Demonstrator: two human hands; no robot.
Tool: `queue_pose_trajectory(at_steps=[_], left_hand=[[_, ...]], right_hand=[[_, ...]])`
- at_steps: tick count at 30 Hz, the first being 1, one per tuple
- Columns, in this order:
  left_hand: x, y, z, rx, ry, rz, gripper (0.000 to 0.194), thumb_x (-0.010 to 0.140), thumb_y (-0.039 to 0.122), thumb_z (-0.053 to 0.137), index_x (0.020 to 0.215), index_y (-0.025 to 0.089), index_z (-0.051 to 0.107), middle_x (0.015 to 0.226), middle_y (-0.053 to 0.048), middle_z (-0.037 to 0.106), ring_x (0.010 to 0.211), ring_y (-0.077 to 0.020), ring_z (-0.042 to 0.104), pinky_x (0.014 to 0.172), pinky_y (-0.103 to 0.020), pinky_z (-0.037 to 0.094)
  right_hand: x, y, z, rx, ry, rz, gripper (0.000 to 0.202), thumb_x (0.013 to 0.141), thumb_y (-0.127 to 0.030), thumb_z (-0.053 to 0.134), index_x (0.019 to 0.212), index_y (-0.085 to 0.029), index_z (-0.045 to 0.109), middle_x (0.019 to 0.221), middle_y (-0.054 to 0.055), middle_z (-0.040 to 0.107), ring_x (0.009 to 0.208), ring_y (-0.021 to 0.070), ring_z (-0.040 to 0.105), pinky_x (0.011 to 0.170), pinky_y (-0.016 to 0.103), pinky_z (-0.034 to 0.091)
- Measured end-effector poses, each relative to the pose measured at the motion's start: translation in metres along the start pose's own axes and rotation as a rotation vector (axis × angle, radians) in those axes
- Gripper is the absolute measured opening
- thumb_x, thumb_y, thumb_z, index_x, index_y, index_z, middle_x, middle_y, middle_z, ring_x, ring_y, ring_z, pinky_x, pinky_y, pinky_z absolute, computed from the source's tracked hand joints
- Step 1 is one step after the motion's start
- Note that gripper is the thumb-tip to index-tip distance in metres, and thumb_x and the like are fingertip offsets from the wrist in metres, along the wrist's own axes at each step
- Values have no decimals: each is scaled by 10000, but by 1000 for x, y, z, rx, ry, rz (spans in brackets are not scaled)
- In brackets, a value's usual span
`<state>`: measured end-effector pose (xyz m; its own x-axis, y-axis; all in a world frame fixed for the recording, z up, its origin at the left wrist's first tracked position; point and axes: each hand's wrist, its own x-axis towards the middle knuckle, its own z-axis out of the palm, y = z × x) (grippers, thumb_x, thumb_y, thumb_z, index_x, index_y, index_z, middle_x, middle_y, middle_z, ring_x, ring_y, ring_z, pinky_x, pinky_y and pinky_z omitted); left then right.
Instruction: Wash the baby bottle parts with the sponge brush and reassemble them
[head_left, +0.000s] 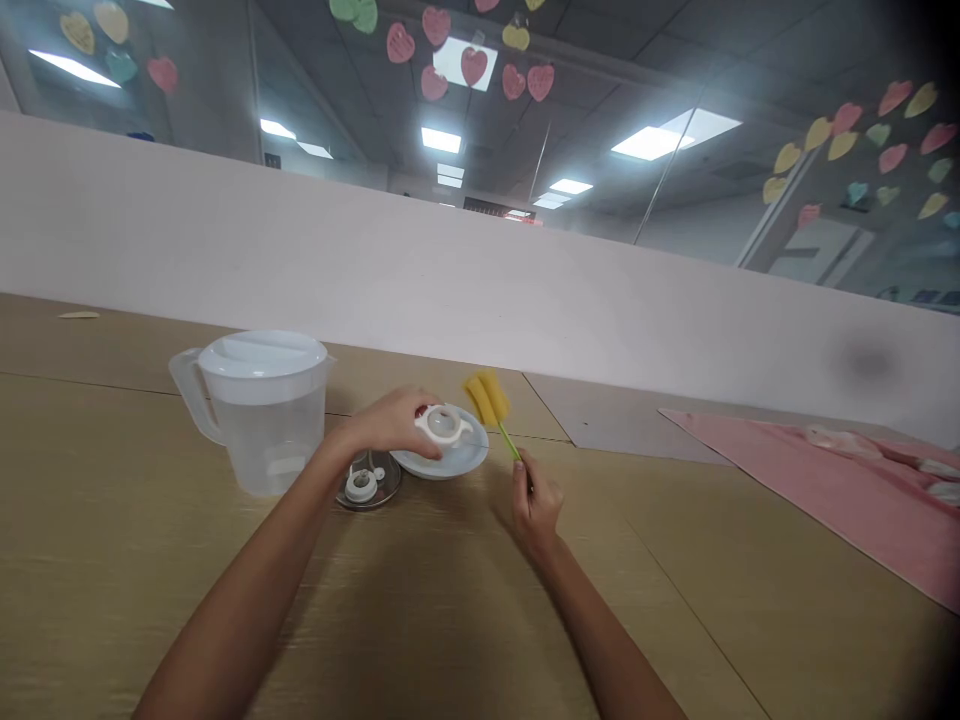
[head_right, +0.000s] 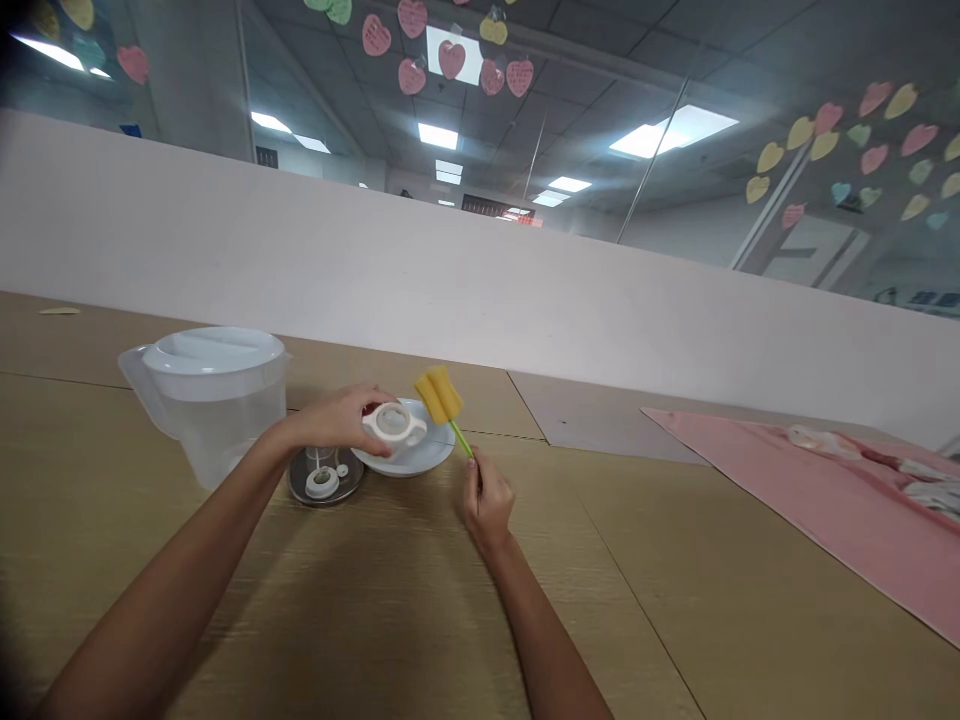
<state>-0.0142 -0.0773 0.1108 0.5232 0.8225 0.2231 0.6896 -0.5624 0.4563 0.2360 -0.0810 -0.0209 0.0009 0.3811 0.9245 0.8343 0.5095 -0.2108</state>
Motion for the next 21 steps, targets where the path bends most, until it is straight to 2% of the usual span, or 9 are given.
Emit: queue_pose_trajectory(at_steps=[5,9,14,21], left_hand=[[9,-13,9,166,266,-163,508,592,423,683,1061,233,631,874,-28,549,863,-211,516,669,-266,392],[12,-19,15,372,411,-203,449,652,366,666,1080,236,627,884,-67,526,910,-241,505,731,-305,387],[14,-17,20,521,476,-177,276,762,250,558,1026,251,641,903,-84,527,881,-240,513,761,-344,365],[20,-10,35,727,455,-6,348,770,58,446,1041,205,606,940,-103,562,945,-261,499,833,-384,327]], right_hand=[[0,-6,-1,51,-52,-71,279,884,-231,427,997,-139,665,671,51,683,477,96,565,508,205,458],[2,-7,-2,50,-45,-138,273,868,-200,447,1008,-129,670,679,54,686,469,87,556,507,201,456],[5,-6,-4,16,-131,-259,284,856,-178,438,988,-133,686,511,-3,608,428,68,511,493,183,421],[6,-4,-3,-34,-161,-289,271,853,-179,441,953,-130,687,567,10,648,458,67,540,497,181,400]])
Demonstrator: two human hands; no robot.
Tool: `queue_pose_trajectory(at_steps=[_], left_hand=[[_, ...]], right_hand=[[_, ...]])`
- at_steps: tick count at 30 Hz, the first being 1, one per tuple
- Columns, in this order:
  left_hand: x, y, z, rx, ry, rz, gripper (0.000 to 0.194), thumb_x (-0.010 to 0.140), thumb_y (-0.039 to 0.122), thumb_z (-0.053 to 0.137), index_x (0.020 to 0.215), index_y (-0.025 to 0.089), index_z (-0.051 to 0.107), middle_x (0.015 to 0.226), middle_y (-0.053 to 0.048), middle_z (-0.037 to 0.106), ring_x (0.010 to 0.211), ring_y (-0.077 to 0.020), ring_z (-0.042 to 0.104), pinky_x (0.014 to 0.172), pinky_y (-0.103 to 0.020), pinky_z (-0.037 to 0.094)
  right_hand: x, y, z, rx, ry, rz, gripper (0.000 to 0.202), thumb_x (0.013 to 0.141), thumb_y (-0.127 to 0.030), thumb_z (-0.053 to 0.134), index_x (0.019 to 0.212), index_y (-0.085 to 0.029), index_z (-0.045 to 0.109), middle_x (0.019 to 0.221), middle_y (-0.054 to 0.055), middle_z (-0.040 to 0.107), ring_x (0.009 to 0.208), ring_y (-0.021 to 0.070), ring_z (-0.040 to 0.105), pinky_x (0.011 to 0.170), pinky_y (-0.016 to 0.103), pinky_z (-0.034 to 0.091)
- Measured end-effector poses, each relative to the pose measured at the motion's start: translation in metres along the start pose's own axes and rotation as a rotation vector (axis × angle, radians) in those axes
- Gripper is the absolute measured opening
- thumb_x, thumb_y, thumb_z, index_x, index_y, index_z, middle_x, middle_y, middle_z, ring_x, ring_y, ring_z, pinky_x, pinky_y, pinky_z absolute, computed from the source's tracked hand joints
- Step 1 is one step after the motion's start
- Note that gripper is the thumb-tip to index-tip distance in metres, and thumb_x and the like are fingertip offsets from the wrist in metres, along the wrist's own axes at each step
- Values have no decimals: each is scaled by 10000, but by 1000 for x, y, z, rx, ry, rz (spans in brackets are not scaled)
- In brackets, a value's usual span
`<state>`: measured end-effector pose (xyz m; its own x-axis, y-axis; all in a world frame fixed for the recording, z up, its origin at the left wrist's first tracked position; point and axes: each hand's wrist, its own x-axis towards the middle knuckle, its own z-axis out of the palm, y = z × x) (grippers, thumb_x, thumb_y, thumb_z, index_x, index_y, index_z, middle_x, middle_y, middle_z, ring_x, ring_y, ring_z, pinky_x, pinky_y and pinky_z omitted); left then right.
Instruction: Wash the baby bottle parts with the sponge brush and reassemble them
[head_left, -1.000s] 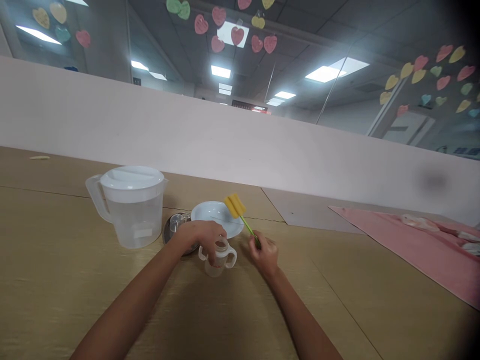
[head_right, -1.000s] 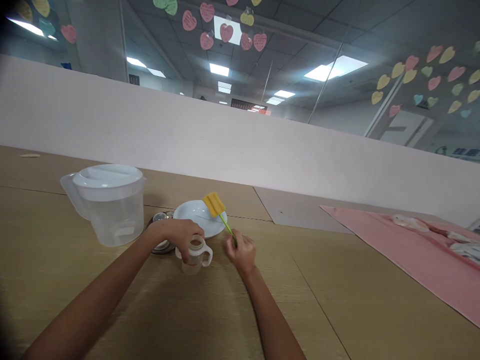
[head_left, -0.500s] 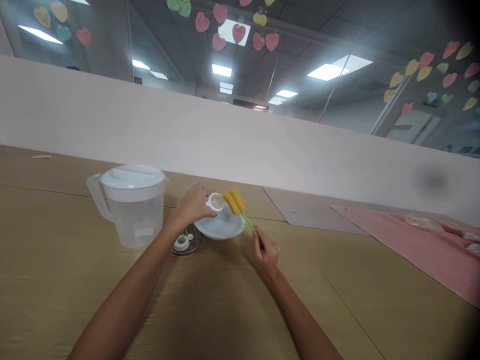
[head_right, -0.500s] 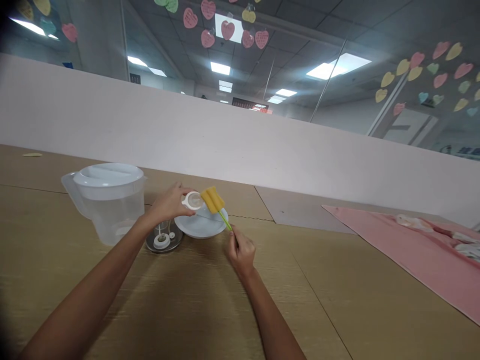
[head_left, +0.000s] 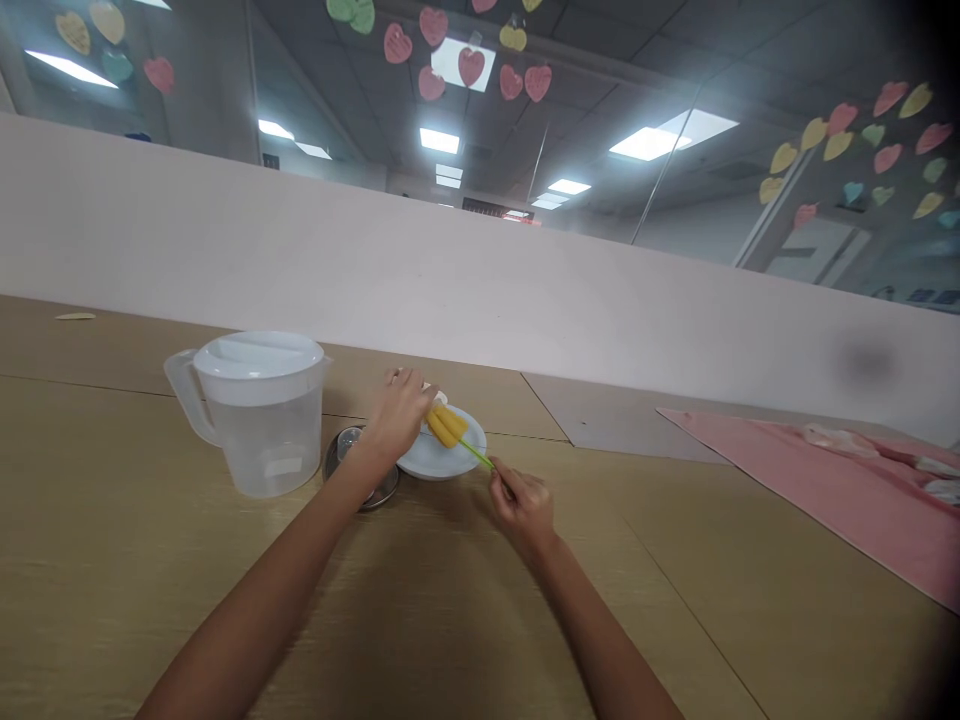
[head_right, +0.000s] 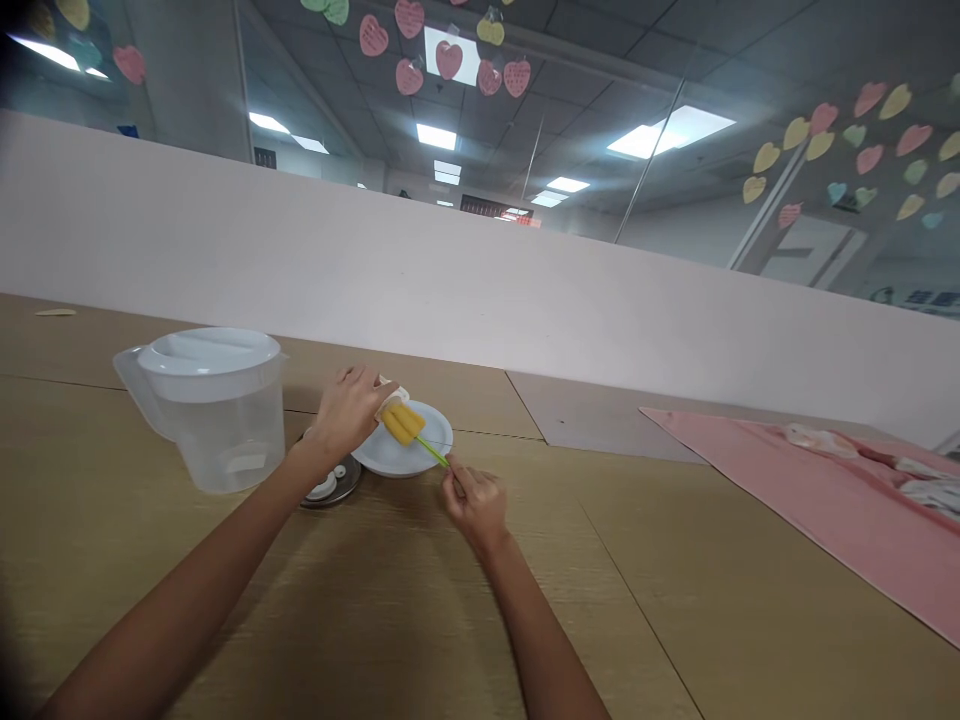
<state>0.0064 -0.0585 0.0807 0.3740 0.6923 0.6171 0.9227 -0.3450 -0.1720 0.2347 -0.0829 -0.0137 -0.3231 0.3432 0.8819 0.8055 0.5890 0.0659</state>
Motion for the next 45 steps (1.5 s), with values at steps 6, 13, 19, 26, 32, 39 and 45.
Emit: queue_pose_trajectory(at_steps=[6,13,19,26,32,39,45], left_hand=[[0,22,6,61,-33,119,273,807,52,416,973,158,606,918,-114,582,936,-242,499,878,-386,313],[-1,27,8,24,-31,145,292,826,67,400,1021,162,596,941,-122,571,944,-250,489,876,-396,313],[0,43,3,-58,-54,195,296,821,95,434,1055,174,597,951,-111,552,957,-249,471,857,-372,323],[1,22,14,-102,68,48,346,847,136,427,1132,253,585,987,-100,526,980,-248,455,846,-384,330],[-2,12,29,-43,100,-22,352,872,155,387,1140,249,595,1016,-112,545,961,-256,465,844,-396,339],[-5,-7,31,70,163,-177,386,867,115,347,1118,237,614,1050,-121,541,976,-269,461,935,-436,291],[-4,-13,24,-68,62,-372,444,752,127,519,1176,246,572,1074,-122,553,1028,-288,489,898,-434,327]], right_hand=[[-6,-3,9,-69,-15,18,246,845,-182,461,956,-141,676,564,7,640,488,80,570,526,186,410],[-7,-5,13,-79,14,1,206,840,-164,477,929,-122,657,567,7,640,478,79,574,513,193,396],[-4,-4,11,-67,20,2,216,870,-177,458,975,-123,639,669,34,690,534,88,606,544,196,418],[1,2,8,-81,-1,21,224,883,-221,452,902,-129,655,511,-9,607,434,72,516,506,195,366],[-3,6,11,-118,-12,19,218,860,-234,461,789,-150,649,473,-21,559,441,76,489,505,199,327],[-8,18,6,-178,-101,358,342,852,-261,361,629,-160,600,487,3,550,461,90,460,505,210,278],[0,29,5,-312,-527,897,374,899,-275,287,897,-154,641,770,79,681,635,139,586,527,228,278]])
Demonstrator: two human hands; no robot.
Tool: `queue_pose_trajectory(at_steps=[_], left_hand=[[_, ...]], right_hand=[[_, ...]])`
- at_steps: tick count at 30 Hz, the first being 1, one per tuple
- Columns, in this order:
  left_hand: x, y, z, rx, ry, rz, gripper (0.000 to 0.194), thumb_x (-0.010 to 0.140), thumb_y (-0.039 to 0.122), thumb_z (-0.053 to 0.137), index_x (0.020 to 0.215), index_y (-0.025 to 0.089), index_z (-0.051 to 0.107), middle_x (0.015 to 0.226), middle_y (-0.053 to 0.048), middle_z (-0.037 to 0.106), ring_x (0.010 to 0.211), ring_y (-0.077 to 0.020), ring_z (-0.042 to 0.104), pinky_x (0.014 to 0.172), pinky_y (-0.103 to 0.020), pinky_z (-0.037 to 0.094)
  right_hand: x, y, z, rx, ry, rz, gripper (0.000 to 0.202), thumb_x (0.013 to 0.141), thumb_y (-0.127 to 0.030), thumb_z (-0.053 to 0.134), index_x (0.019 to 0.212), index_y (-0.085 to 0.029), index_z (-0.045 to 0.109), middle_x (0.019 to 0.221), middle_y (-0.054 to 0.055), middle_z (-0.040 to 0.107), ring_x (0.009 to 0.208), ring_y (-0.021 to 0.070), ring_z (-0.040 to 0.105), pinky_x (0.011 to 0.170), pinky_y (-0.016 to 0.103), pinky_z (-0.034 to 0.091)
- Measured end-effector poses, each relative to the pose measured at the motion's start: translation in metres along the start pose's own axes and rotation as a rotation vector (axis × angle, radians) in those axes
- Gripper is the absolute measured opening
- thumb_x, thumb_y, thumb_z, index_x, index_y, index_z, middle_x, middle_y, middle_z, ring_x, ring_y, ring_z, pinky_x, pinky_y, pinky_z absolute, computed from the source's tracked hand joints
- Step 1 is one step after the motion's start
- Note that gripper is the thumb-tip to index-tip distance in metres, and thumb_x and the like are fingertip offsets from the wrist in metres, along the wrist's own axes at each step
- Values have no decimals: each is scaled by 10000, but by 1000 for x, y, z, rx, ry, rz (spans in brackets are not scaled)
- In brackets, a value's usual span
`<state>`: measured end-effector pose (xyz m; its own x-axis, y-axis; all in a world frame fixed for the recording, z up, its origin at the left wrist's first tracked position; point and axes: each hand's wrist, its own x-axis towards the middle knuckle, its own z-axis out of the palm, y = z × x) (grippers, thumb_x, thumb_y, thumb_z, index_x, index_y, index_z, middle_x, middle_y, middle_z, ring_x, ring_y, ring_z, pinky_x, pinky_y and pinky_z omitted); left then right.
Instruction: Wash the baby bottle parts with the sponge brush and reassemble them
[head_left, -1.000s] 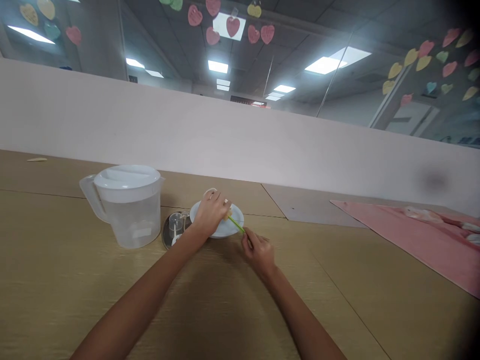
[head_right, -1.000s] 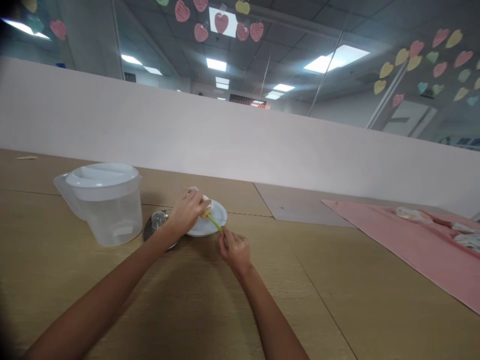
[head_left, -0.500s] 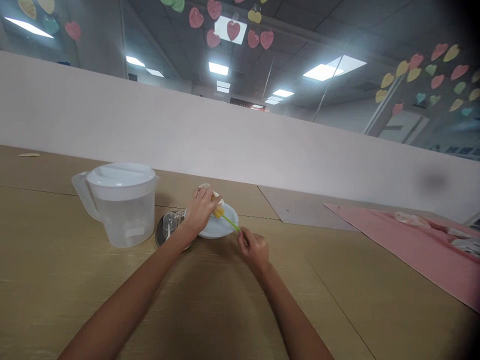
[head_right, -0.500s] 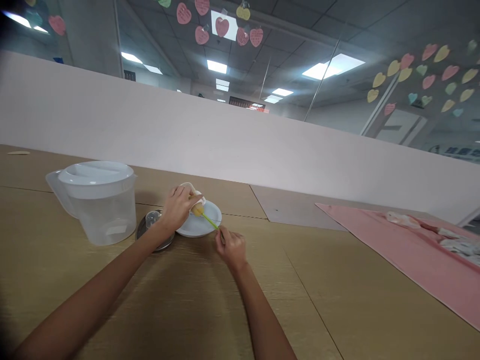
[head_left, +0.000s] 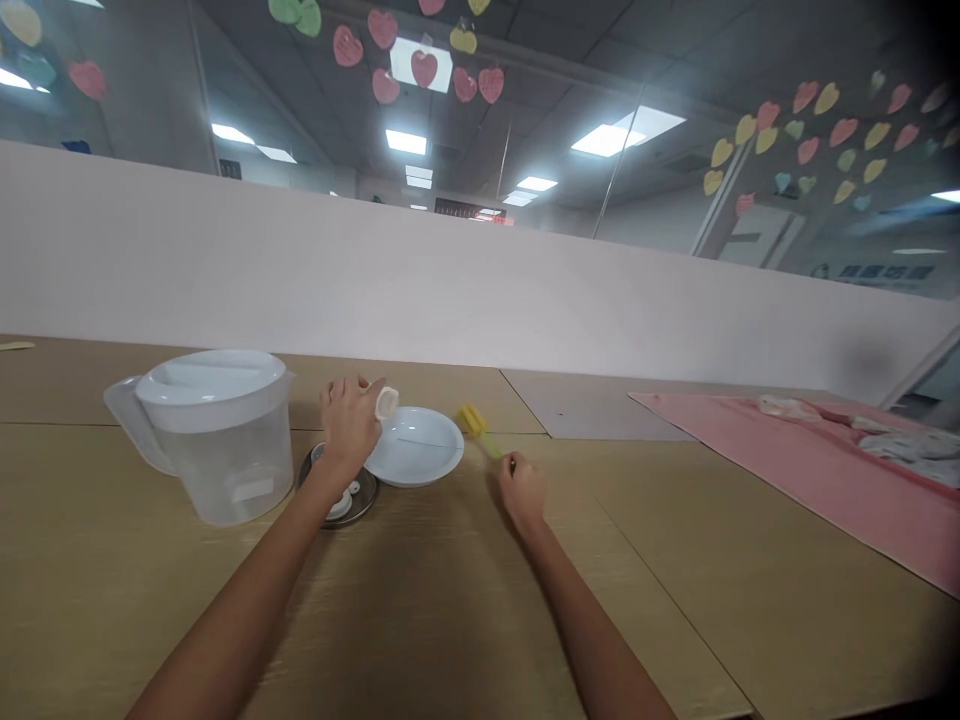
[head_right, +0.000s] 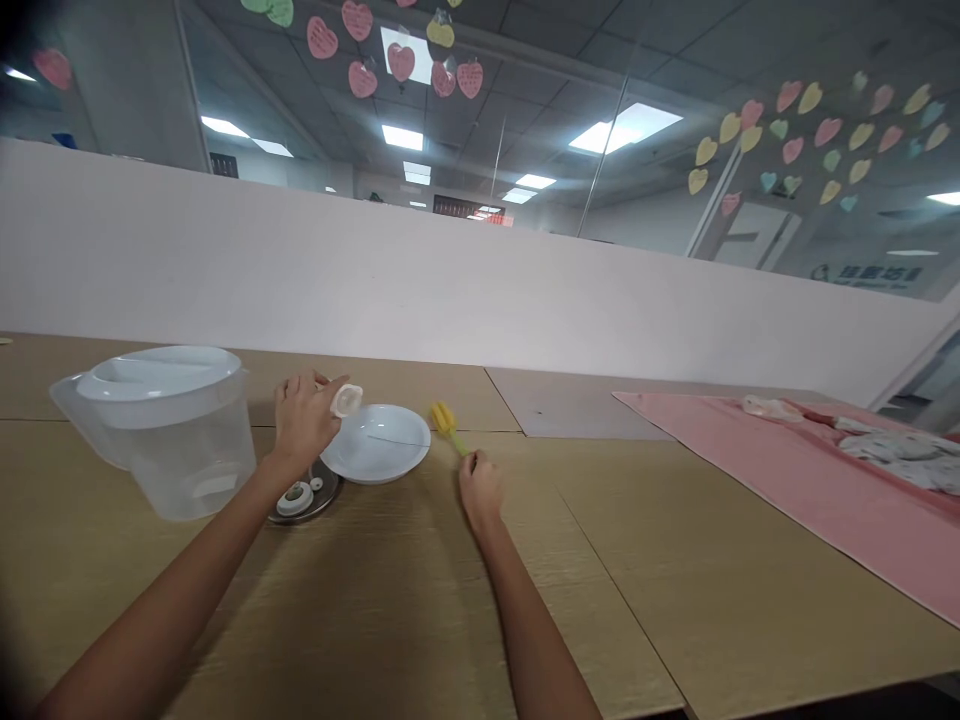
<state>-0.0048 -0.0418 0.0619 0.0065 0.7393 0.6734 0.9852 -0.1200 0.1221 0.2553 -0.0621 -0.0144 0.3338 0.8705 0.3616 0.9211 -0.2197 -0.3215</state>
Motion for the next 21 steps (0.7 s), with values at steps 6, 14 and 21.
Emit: queue_pose_trajectory(at_steps=[6,14,21], left_hand=[[11,5,-15,-510,-291,-117,860,619,500,679,1361,218,348,1068,-77,624,983,-252,577,805,-340,427],[-34,38,-38,-673,-288,57,727,664,572,623,1268,201,458,1075,-88,622,1017,-268,553,849,-374,424],[-97,39,-2,-695,-179,119,680,752,523,570,1315,186,394,1030,-98,625,952,-248,547,850,-395,405]], right_hand=[[-4,-6,8,-121,-208,-106,335,906,-305,319,913,-160,622,898,112,684,787,197,634,601,253,352],[-8,-16,6,-193,-305,-244,324,926,-317,294,947,-155,573,910,122,677,816,215,645,611,267,355],[-9,-18,4,-184,-319,-266,315,912,-342,314,935,-169,577,890,112,681,803,221,646,596,259,352]])
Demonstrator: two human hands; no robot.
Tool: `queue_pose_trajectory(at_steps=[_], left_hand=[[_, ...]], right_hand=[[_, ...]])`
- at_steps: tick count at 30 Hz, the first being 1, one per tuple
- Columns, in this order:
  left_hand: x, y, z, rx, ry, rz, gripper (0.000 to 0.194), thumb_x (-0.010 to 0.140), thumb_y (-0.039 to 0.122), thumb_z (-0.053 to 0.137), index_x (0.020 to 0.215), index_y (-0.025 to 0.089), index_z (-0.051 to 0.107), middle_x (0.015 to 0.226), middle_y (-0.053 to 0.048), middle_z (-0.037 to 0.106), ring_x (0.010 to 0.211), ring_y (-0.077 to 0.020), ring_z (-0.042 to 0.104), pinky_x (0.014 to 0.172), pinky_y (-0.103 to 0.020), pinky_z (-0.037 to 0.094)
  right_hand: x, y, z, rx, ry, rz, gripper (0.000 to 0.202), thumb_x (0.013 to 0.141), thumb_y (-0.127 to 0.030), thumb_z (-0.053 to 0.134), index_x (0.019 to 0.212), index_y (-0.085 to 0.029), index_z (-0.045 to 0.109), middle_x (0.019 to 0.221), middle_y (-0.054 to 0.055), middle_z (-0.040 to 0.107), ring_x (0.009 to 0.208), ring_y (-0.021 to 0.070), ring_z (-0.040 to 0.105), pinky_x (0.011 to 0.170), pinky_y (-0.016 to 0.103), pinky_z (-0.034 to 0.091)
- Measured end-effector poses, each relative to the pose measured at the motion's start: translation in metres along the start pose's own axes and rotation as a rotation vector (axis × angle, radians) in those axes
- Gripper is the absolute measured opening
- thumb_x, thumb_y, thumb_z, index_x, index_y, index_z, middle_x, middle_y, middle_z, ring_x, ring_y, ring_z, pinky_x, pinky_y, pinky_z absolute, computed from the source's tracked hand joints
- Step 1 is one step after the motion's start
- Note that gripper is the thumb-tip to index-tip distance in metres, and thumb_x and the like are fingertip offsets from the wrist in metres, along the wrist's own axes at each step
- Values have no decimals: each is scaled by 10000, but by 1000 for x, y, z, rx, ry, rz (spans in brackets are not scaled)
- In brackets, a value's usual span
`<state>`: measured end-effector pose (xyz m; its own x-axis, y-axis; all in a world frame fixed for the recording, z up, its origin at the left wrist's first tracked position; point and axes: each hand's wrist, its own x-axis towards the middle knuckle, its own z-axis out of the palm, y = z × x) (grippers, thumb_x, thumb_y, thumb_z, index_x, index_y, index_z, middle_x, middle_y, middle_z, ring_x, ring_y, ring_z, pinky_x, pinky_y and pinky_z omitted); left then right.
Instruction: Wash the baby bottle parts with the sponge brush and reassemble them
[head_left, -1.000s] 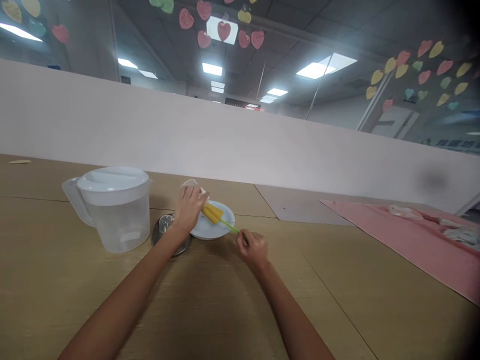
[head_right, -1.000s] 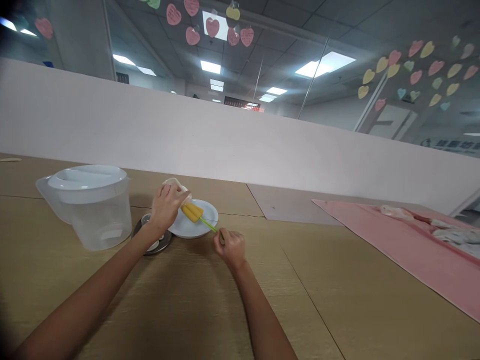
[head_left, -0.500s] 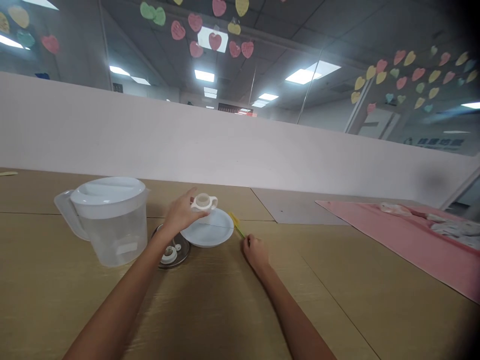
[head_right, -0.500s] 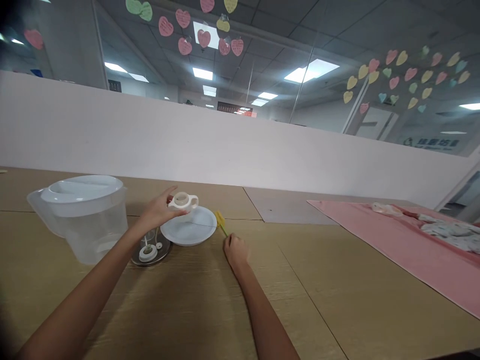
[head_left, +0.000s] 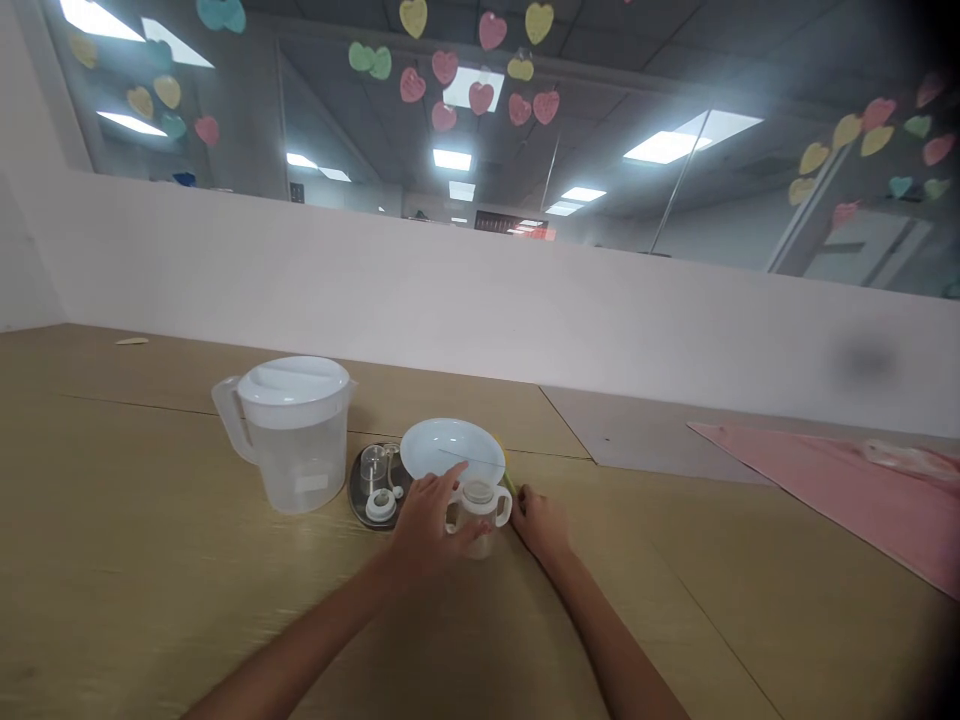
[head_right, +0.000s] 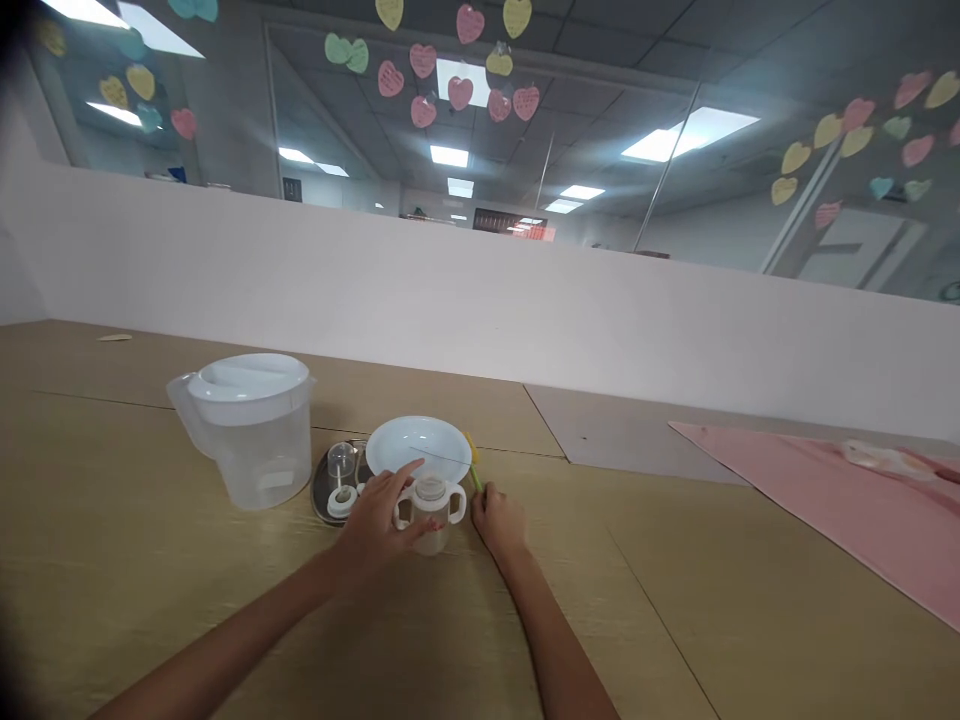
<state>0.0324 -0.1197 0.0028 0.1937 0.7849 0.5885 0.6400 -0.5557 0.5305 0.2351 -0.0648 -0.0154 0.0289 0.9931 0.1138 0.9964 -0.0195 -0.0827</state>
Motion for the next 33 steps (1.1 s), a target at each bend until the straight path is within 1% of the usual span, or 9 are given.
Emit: queue_pose_trajectory(at_steps=[9,14,20,23,26,27,29,31,33], left_hand=[[-15,-17,15,109,43,90,612,772,473,565,1291,188,411,1041,-102,633,940,-251,552,834,-404,401],[-21,-17,13,80,-19,79,617,796,486,536,1312,181,386,1148,-125,597,1018,-273,536,897,-449,378],[-20,-18,8,16,-89,68,551,839,410,485,1344,219,375,1187,-115,579,1054,-271,527,917,-464,391],[-17,-21,8,-14,-80,40,533,848,406,463,1349,243,380,1198,-112,573,1075,-273,524,925,-465,409],[-22,-22,3,-30,-1,19,584,837,392,482,1386,273,323,1200,-105,573,1083,-279,528,921,-486,428],[-28,-22,-2,-33,52,18,613,826,383,502,1397,306,293,1198,-92,575,1082,-280,532,907,-493,443],[-48,-19,-16,-37,175,12,647,801,364,550,1385,397,274,1183,-57,582,1069,-273,543,847,-484,489],[-75,-14,-31,-8,260,-7,523,789,366,588,1272,471,416,1148,-32,591,1048,-258,548,739,-433,529],[-104,-6,-44,8,297,-7,378,812,396,572,1183,339,527,1191,-63,553,1034,-229,539,733,-377,529]], right_hand=[[1,3,2,23,7,16,402,918,-431,277,907,-195,602,867,101,681,815,229,643,619,268,372],[2,6,3,103,2,23,465,923,-491,244,893,-197,604,877,85,684,818,213,648,608,252,362],[1,8,-1,166,-11,30,457,935,-456,221,903,-214,608,872,77,694,835,225,652,607,264,370],[5,8,-2,203,-33,30,442,935,-426,214,925,-230,610,893,74,697,853,225,651,627,272,391],[6,7,-11,262,-51,81,445,918,-432,209,979,-230,600,915,89,692,863,240,646,641,295,419],[2,7,-15,308,-28,120,452,910,-440,203,1036,-229,581,928,93,687,856,245,644,643,307,431],[-11,9,-25,454,127,221,491,896,-455,187,1228,-220,462,954,100,673,839,242,639,649,332,462],[-35,12,-31,624,356,282,539,889,-512,194,1324,-237,353,913,91,659,779,231,639,632,357,497],[-64,16,-31,729,493,153,539,848,-595,329,1302,-308,369,975,90,626,880,248,619,571,367,516]])
